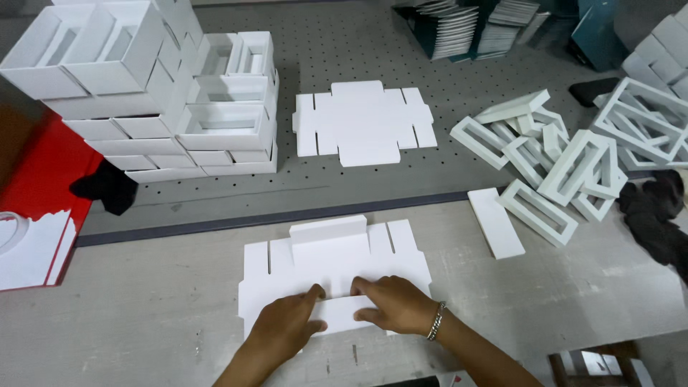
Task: The person folds flat white cardboard pieces into small rectangular boxes by hand. They fold the side flaps, tuck the tabs into slots, and then place a separate white lid onto each assembled box.
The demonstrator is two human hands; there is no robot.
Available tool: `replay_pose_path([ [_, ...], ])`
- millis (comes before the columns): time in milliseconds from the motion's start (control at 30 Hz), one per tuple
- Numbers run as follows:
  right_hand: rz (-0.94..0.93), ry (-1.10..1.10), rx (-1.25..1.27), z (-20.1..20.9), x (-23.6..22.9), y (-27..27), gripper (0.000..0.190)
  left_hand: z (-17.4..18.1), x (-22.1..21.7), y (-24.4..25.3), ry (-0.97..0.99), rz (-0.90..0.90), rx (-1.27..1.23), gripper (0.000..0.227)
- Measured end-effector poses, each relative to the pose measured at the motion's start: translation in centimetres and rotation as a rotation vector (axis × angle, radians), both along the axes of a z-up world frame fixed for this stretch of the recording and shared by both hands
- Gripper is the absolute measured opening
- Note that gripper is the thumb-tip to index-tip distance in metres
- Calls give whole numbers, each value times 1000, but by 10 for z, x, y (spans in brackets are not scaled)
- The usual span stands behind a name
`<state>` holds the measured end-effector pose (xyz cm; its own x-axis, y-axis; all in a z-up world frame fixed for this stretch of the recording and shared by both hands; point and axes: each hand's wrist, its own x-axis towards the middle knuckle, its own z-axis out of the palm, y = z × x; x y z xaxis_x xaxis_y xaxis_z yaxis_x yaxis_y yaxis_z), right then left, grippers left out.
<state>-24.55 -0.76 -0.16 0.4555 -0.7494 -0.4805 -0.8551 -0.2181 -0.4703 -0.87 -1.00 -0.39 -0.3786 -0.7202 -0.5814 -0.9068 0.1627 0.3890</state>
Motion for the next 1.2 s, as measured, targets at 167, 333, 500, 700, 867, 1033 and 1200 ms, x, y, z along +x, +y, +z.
replay_pose_path([
  [167, 32, 78, -360, -17, 9, 12, 55, -34, 3, 10, 133, -105, -324, 69],
  [333, 139, 8, -577, -50, 4, 30, 35, -60, 1, 42, 255, -206, -487, 49],
  [500, 272, 243, -1100, -78, -5, 78, 106, -89, 0, 85, 65, -289, -1165, 100],
  [700, 107, 284, -1095, -87, 34, 93, 65, -87, -2, 79, 69, -381, -1109, 81],
  [867, 170, 299, -1127, -81, 39, 77, 82, -89, -6, 70, 23, -371, -1197, 62],
  [1033, 357, 274, -1097, -59, 9, 84, 153, -73, -6, 78, 37, -396, -1088, 138],
  [1200, 340, 289, -1133, -64, 13, 96, 140, -64, -17, 82, -35, -333, -1143, 162],
])
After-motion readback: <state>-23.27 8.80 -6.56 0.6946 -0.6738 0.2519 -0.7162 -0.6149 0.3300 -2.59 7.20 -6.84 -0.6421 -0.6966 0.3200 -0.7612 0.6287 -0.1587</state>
